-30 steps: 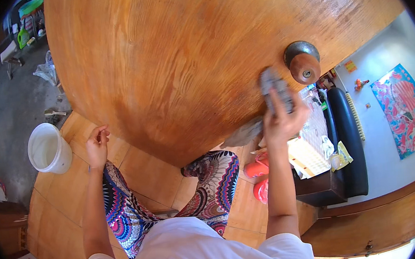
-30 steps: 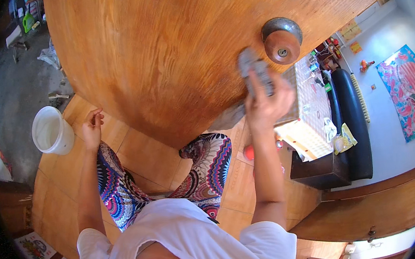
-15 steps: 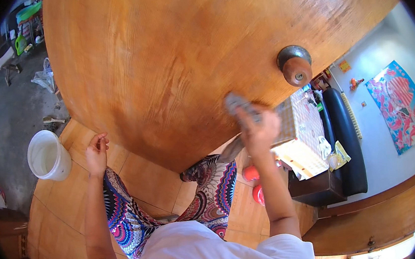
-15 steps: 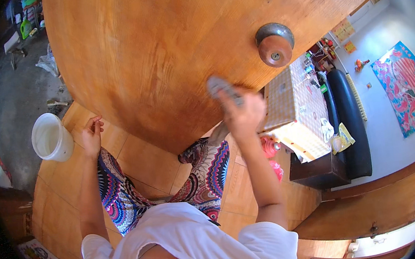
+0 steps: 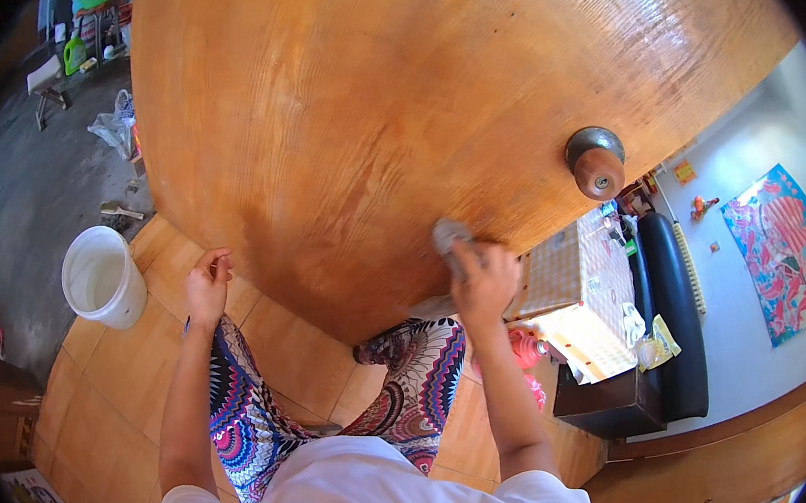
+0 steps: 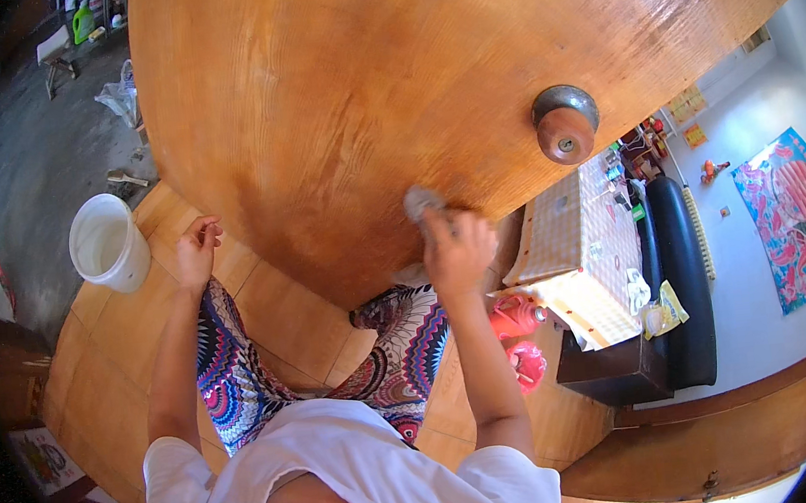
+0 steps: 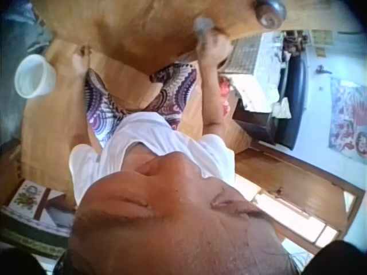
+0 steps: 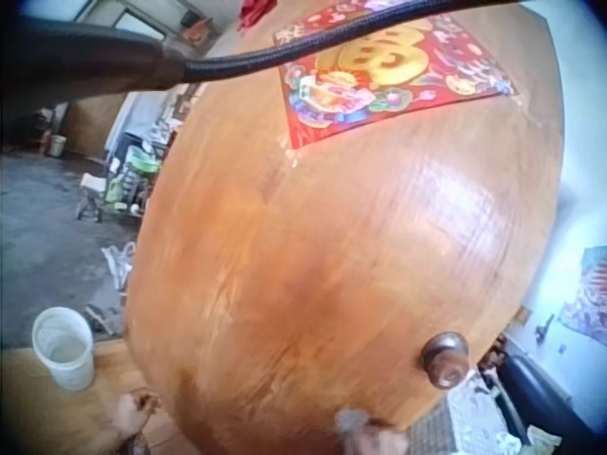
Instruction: The person wipes the surface of a wooden door with a gray cloth, moving in circular and vertical motions around the doorknob and across the door panel. The person repeatedly wipes the same areas without visible dirt removal or change in surface condition.
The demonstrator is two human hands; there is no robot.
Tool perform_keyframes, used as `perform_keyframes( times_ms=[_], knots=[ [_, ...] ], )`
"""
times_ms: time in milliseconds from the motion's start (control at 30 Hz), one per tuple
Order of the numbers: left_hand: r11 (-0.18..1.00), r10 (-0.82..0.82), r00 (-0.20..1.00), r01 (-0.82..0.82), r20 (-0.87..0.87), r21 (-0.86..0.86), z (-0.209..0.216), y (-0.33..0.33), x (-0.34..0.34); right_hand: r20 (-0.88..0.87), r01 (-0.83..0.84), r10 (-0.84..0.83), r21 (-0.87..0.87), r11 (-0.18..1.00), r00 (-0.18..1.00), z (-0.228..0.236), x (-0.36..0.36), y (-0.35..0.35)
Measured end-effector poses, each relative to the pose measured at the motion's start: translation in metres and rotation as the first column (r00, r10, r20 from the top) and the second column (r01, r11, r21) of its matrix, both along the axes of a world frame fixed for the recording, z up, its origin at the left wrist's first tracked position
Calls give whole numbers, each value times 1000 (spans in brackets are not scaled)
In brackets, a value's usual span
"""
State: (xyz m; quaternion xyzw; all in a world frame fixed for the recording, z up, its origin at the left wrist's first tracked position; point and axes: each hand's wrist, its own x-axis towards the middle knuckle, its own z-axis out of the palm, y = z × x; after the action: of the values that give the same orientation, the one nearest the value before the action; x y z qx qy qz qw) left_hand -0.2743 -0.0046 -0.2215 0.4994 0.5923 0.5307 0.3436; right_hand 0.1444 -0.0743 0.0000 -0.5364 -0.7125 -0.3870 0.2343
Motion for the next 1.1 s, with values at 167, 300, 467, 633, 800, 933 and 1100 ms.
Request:
perform_keyframes(
  times_ms=[167,300,467,633,800,933,1100],
  knots=[
    [999,3,999,-6,49,46,-7,-1,-5,-121,97,-55,369,924,991,104,-10,10],
    [1000,-2,998,0,66,26,-5,1,-4,-10,77,-77,244,967,997,62,-8,20],
    [1000,-15,1000,15,18,-9,0,0,-1,106,-106,118,-111,988,987,-1,-37,19],
    [991,-8,998,0,56,132,-10,-1,0,53,-107,98,206,973,994,99,-67,40],
    [1000,-2,999,1,41,25,2,-3,-4,63,-47,31,278,959,998,99,-71,60],
    [995,-30,993,19,115,93,-10,0,0,245,-134,106,98,986,964,9,-55,51],
    [999,8,999,-10,47,47,0,-7,-3,275,-151,183,-135,979,944,68,-72,39]
  ],
)
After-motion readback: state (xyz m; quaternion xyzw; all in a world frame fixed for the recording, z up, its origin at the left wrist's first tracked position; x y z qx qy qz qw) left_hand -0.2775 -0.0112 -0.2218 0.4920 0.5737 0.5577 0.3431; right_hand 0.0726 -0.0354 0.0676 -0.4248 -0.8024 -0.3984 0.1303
